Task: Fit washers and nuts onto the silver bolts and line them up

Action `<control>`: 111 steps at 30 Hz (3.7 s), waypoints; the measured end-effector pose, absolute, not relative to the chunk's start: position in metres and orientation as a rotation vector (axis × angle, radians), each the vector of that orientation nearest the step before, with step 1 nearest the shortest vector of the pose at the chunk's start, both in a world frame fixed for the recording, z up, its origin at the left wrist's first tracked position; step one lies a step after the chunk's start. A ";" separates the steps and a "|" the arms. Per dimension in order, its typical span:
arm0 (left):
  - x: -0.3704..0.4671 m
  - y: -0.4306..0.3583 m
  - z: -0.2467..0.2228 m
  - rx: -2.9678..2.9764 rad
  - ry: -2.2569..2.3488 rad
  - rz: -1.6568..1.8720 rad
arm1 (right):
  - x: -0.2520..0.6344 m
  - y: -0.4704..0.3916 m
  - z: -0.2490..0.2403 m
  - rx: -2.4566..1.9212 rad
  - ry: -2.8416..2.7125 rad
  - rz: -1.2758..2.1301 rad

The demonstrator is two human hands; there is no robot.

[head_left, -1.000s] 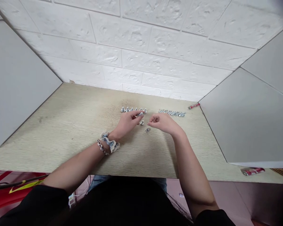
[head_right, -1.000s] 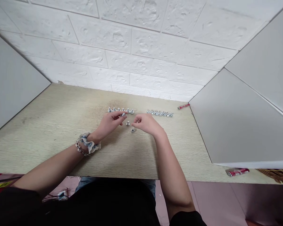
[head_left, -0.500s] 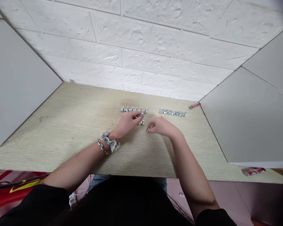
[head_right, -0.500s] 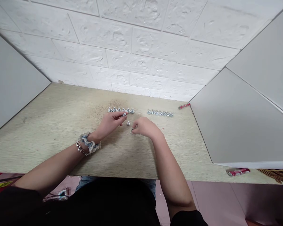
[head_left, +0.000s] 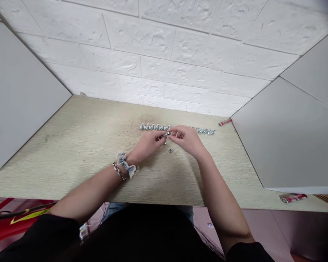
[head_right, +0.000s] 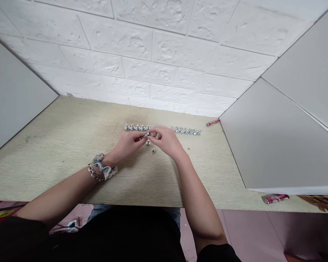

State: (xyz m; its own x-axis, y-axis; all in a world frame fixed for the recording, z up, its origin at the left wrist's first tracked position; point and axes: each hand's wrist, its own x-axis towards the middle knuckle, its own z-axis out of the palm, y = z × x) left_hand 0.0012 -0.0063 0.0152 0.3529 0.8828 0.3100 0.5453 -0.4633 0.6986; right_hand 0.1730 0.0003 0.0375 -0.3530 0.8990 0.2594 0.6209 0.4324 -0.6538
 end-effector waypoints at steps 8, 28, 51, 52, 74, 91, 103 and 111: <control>0.001 -0.009 0.019 2.213 1.254 0.898 | 0.171 -0.001 0.036 -1.249 -2.118 0.581; 0.000 -0.008 0.012 2.313 1.157 0.904 | 0.166 -0.002 0.036 -1.356 -2.202 0.501; -0.002 -0.004 0.012 2.355 1.302 0.926 | 0.166 -0.003 0.034 -1.281 -2.116 0.591; -0.002 -0.005 0.013 2.354 1.292 0.924 | 0.165 -0.004 0.034 -1.294 -2.117 0.594; -0.003 -0.003 0.017 2.269 1.330 0.930 | 0.166 -0.008 0.040 -1.270 -2.109 0.618; 0.001 -0.006 0.011 2.399 1.209 0.959 | 0.158 -0.005 0.032 -1.410 -2.248 0.417; -0.003 -0.003 0.011 2.446 1.288 0.917 | 0.163 -0.007 0.038 -1.229 -2.101 0.494; -0.002 -0.003 0.007 2.445 1.264 0.943 | 0.163 -0.004 0.033 -1.106 -2.163 0.563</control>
State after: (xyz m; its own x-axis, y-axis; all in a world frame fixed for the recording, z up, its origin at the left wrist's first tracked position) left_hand -0.0020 -0.0035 0.0075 0.4205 0.7948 0.4376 0.6458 -0.6009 0.4710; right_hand 0.1635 -0.0037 0.0327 -0.4437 0.8277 0.3435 0.5555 0.5548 -0.6194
